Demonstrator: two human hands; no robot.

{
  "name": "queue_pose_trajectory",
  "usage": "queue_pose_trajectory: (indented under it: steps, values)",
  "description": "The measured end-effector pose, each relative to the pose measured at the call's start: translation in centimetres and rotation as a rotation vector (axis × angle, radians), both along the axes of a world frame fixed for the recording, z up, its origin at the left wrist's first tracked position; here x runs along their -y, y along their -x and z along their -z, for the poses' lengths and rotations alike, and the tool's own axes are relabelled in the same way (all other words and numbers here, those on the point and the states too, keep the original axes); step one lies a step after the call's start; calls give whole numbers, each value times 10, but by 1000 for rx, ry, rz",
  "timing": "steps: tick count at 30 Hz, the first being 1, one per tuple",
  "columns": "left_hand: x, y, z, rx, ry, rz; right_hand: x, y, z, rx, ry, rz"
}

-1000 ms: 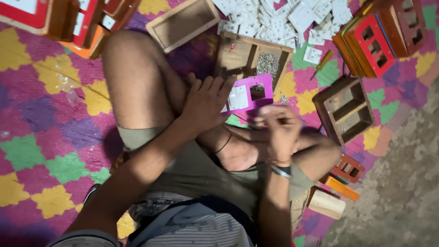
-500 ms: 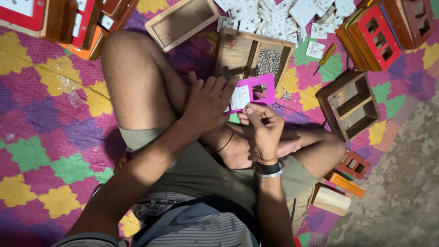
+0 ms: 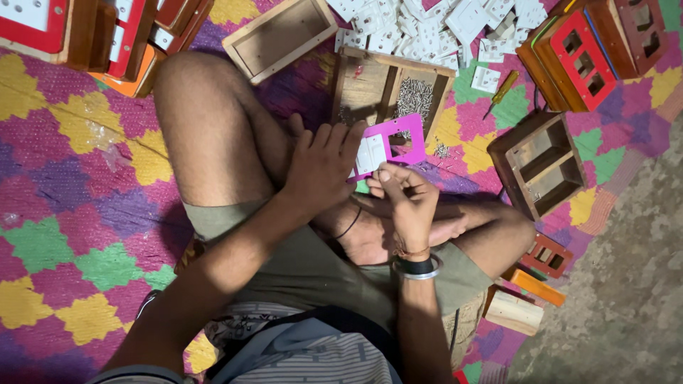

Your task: The person sits on a mat and assembles electrical switch plates by inserting white switch modules into colored frames and securing them with screws. They handle multiple frames and switch modules, using a screwdriver to fasten the components together.

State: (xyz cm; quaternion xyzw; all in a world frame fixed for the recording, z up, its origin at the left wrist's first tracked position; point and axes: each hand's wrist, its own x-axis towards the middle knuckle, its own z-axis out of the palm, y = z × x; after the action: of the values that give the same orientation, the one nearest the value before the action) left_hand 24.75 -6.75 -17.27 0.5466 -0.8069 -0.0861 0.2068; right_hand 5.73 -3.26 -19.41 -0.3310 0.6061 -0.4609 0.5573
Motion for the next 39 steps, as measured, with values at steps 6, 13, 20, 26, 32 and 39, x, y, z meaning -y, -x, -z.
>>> queue_pose_trajectory:
  steps: [6,13,20,26,32,39]
  values:
    - [1,-1,-4,0,-47,51,3,-2,1,-1,13,38]
    - [1,-2,-4,-18,-45,29,-1,-10,-6,-54,51,27]
    - [-1,-3,-2,-5,-58,16,-4,-20,-7,-65,56,87]
    - [-2,-3,-2,-46,-82,19,-1,-20,-3,85,9,252]
    - [-4,0,0,-113,-126,19,-2,-11,-4,311,-78,60]
    - [-6,3,2,-82,-97,29,-7,-13,0,301,-29,75]
